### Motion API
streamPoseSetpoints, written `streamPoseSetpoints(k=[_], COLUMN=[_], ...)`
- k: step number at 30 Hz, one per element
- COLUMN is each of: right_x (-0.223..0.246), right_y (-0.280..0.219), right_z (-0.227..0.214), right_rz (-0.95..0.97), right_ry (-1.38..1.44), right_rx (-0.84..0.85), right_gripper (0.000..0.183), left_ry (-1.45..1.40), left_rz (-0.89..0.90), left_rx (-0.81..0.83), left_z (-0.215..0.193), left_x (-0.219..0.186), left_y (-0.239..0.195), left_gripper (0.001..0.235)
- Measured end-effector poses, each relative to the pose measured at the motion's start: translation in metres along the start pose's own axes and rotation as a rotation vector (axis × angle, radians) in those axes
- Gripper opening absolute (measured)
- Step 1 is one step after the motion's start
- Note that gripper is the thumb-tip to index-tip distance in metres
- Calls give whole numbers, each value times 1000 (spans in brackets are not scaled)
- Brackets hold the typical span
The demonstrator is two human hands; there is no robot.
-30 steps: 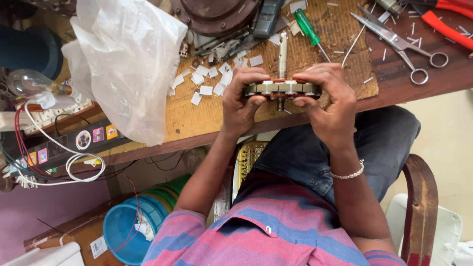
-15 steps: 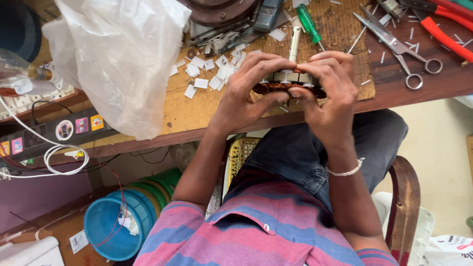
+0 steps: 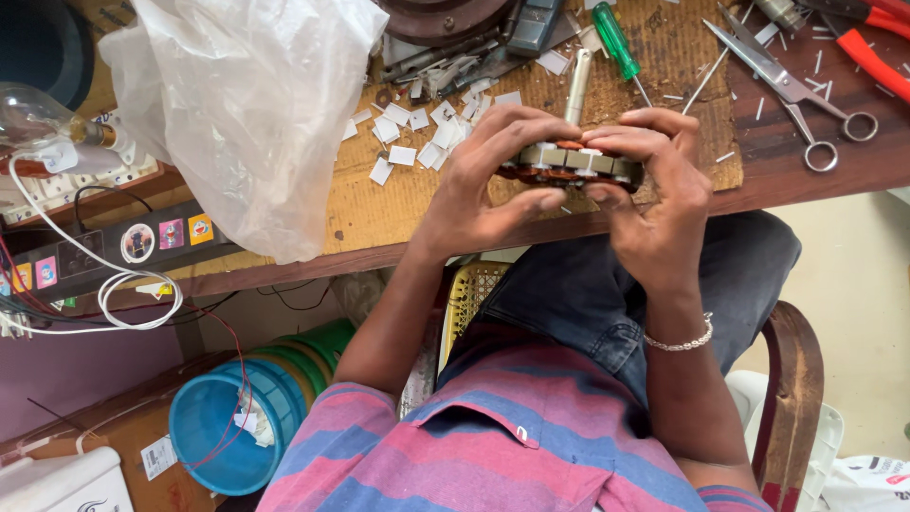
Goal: The person inserts small white insulating pieces into the slots of a motor stator, using fingers and a screwdriver to press them into place. The person repeatedly rotates the stator to access different slots and continues inserting pieces until the visible slots are filled.
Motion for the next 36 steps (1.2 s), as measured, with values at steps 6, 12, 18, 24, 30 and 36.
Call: streamPoseSetpoints(k=[6,12,18,24,30,36], right_x=[3,-6,-14,-10,9,5], right_y=[-1,-4,-4,-10,-3,-3], right_z=[-1,-7,-15,3,20,22], right_rz=[7,112,-78,-59,-141,-141], right_ry=[-30,155,13,108,44,33], right_rx=[-27,-79,-85,-9,51,144], right_gripper=[36,48,36,34,32,36], left_ry=[195,-370,-530,-153,59,41], left_rz=[-8,-204,-198,-75,1,33], left_rx=[-128,-337,-137,-90,-83,-85], left_z=[6,16,26,-4,-19,-11], left_x=[8,42,47,13,-12,2], left_y=[-7,-27,-25,-17,-17,-26], left_gripper=[44,38,41,49,49,44])
Point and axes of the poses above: each hand's wrist, its own y-axis towards the middle knuckle, its own z-axis out of the palm, x = y × z, the point moved 9 cm from there along y, towards the middle knuckle, and after that the axes turned 15 degrees about -x, right-handed, at the moved point
